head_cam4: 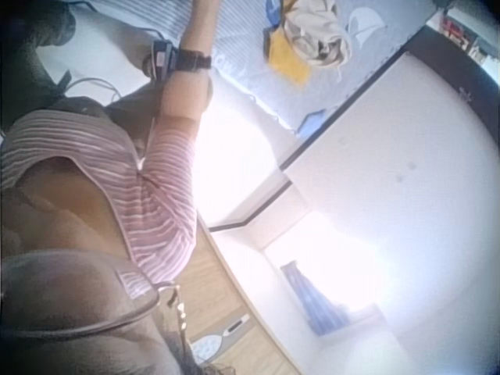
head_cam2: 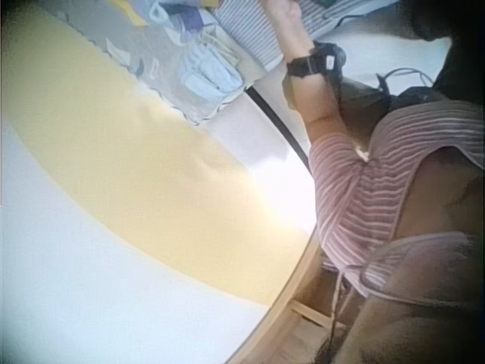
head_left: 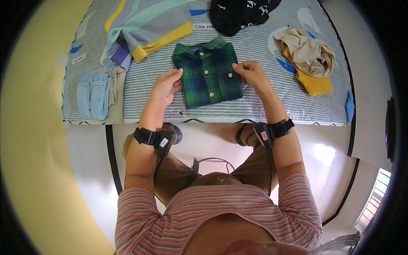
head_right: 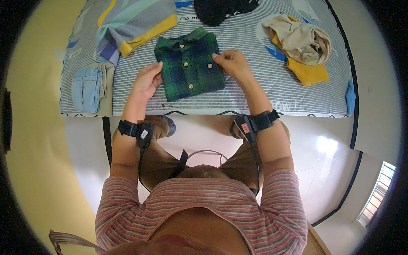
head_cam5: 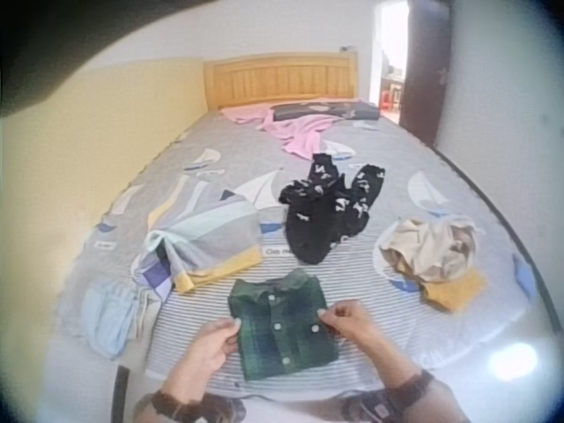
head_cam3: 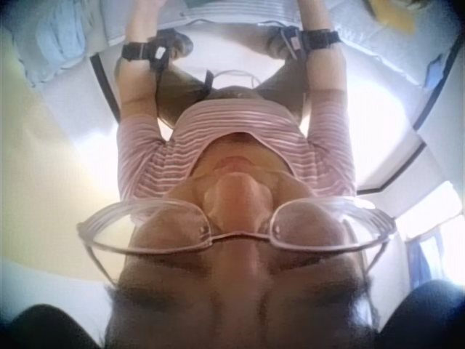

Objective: The person folds a pair of beige shorts and a green plaid shirt on a bed. They smooth the fabric, fold the sleeves and sides of the shirt, and stack the folded items with other clothes.

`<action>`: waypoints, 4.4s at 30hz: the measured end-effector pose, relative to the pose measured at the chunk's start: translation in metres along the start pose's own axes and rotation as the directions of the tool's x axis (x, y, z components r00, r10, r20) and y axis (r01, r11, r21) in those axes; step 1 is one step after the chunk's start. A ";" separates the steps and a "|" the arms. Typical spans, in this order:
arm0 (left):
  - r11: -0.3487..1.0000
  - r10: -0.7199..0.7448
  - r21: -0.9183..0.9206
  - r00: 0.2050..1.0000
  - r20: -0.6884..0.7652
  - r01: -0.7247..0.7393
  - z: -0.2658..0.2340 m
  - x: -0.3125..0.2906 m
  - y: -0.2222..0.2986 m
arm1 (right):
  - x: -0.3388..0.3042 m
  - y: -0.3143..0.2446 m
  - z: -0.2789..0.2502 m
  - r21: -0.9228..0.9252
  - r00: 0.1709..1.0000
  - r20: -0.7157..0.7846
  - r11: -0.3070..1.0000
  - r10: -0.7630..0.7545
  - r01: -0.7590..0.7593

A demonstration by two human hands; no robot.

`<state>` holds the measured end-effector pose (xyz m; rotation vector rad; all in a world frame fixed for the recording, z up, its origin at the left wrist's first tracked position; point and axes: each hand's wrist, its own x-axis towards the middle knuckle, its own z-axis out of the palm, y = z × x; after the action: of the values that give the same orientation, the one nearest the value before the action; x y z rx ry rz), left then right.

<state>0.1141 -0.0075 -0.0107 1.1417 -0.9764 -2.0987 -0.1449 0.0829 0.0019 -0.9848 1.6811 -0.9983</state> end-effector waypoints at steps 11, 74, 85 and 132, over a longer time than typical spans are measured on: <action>0.453 0.630 0.835 0.775 -0.051 -0.313 0.014 0.003 -0.013 | 0.011 0.028 0.005 -0.222 0.971 -0.144 0.962 -0.191 0.157; 0.943 0.301 0.105 0.944 0.133 -0.315 -0.014 0.048 0.032 | 0.061 0.016 0.017 0.109 0.963 -0.195 0.971 -0.189 0.213; 0.811 0.436 0.321 0.871 0.226 -0.489 -0.020 0.062 0.030 | 0.069 0.031 0.017 -0.246 0.889 -0.323 0.936 -0.325 0.253; 0.090 0.682 0.814 0.631 0.370 -0.574 0.020 0.035 0.022 | -0.003 -0.010 0.052 -0.848 0.869 0.230 0.348 -0.439 0.400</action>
<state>0.0822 -0.0397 -0.0016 0.8955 -2.2016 -0.6412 -0.0931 0.0728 -0.0007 -2.2128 2.0441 -0.3303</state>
